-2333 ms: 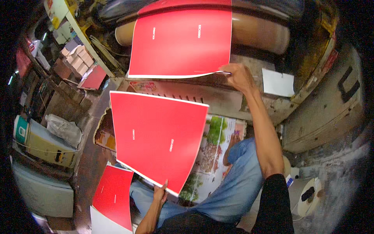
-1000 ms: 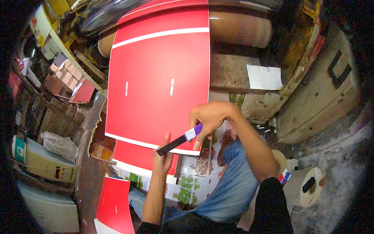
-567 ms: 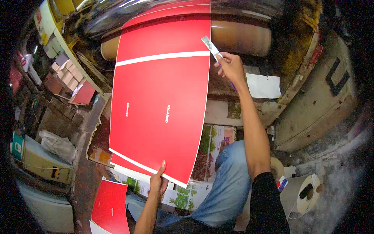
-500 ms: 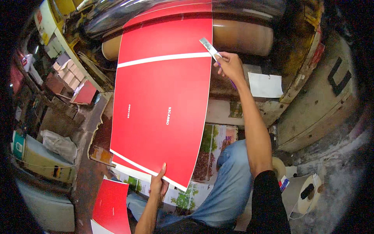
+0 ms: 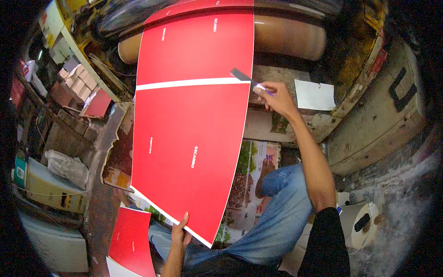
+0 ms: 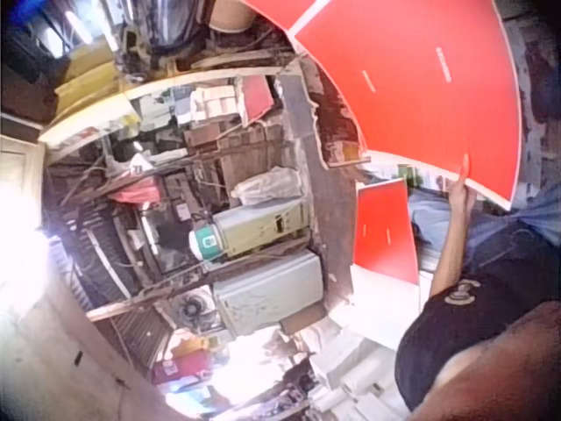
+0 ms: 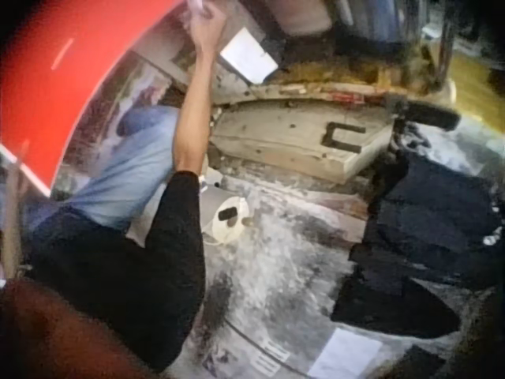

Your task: The person cuts printed sheets coming off a roller machine using a utility knife and stacks the cut sheets.

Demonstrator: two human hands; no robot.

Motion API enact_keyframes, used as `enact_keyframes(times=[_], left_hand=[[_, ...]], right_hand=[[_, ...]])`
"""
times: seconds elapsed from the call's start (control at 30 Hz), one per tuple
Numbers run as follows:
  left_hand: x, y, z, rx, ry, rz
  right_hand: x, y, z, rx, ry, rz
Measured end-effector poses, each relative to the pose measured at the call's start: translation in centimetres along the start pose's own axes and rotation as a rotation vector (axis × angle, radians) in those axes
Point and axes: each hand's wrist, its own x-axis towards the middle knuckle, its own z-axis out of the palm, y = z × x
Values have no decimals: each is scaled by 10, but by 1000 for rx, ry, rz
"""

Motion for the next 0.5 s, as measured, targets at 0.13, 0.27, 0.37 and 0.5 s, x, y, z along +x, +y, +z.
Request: enact_keyframes(times=[0.13, 0.27, 0.37, 0.5], left_hand=[[-16, -7, -22, 12, 40, -44], [-15, -24, -40, 124, 70, -2], [-1, -39, -63, 253, 189, 30], [20, -65, -146, 239, 270, 28]], right_hand=[[-10, -26, 12, -441, 303, -499], [0, -7, 17, -675, 182, -762], [-1, -19, 24, -637, 28, -768], [0, -36, 32, -554, 45, -676]])
